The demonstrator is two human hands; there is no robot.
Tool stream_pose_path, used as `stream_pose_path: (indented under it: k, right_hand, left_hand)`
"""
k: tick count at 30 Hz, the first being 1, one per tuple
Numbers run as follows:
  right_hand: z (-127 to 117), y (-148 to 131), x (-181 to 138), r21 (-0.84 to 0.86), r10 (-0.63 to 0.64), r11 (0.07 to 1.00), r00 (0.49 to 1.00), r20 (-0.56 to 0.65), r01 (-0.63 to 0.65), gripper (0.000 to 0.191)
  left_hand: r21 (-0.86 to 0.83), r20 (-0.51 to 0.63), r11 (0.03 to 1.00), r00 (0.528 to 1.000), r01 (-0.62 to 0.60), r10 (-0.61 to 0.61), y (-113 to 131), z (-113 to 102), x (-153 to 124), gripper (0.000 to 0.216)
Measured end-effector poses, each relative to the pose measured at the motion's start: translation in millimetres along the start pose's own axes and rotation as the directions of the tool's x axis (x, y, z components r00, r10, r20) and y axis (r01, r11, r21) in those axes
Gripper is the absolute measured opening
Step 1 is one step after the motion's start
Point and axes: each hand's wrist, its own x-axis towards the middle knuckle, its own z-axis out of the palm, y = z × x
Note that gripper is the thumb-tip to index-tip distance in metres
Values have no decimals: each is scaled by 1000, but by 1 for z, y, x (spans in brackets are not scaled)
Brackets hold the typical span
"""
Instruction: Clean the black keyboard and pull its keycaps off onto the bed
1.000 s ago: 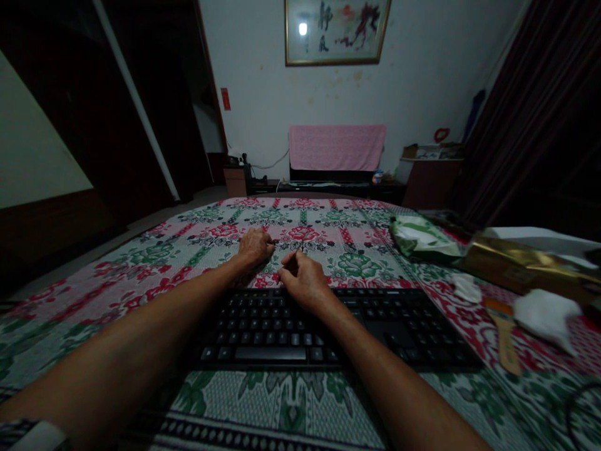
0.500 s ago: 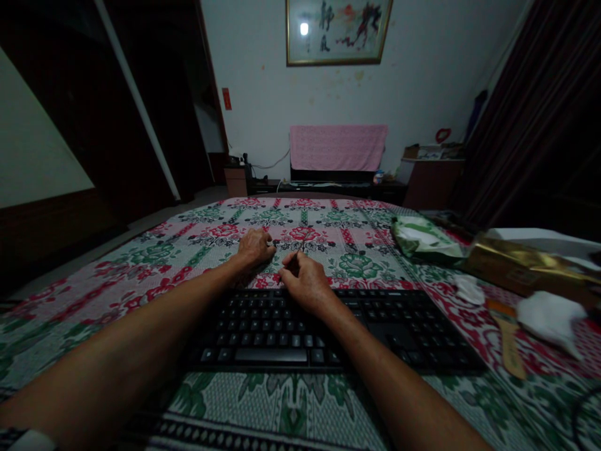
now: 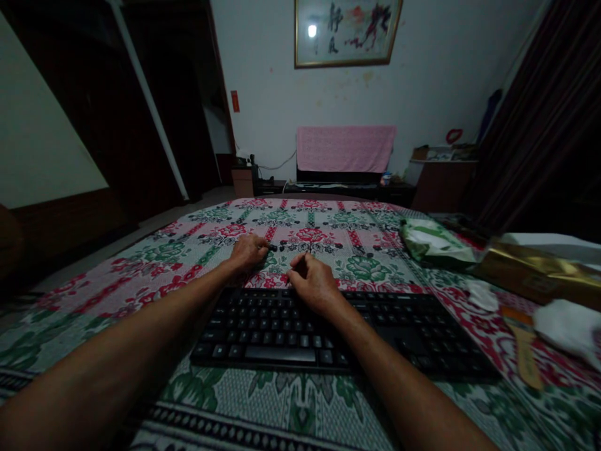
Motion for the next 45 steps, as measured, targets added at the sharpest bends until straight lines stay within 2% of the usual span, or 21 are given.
stream_pose_path:
  k: [3,7,9,11,13,16,22,29,36,45]
  right_hand:
    - [-1,1,0,34,9,999,1000,13,-9,18]
    - [-5,-3,0,129,-2,992,998,66,-7,21]
    - [-7,-7,0,183,-13,983,996,86,-3,22]
    - [-9,-12,-2,219,-21,976,994,109,-4,23]
    - [-11,-16,-3,234,-27,972,990,138,-6,23]
    - [-14,-21,-5,214,-37,977,982,186,-4,22]
    - [-20,-18,-6,123,-143,986,953,268,114,16]
    - [-22,-18,-8,-67,-221,965,925,309,253,11]
    - [-22,-27,-11,-214,-229,928,921,315,304,11]
    - [-20,-26,-12,-247,-276,897,901,335,367,18]
  left_hand:
    - [-11,9,996,996,-86,86,6,-3,0,31]
    - [-172,159,965,961,-198,226,13,-19,-3,27]
    - [-353,314,913,894,-202,319,15,-31,-11,25]
    - [-556,475,824,771,-111,424,16,-41,-22,26]
    - [-647,553,762,691,5,466,16,-47,-33,27]
    - [-669,608,737,644,100,464,13,-47,-45,28]
    - [-686,601,717,652,123,462,8,-31,-44,23]
    - [-691,607,713,631,118,483,7,-34,-43,21]
    - [-675,592,732,660,93,462,8,-35,-44,21]
    - [-691,592,715,649,105,477,8,-32,-43,19]
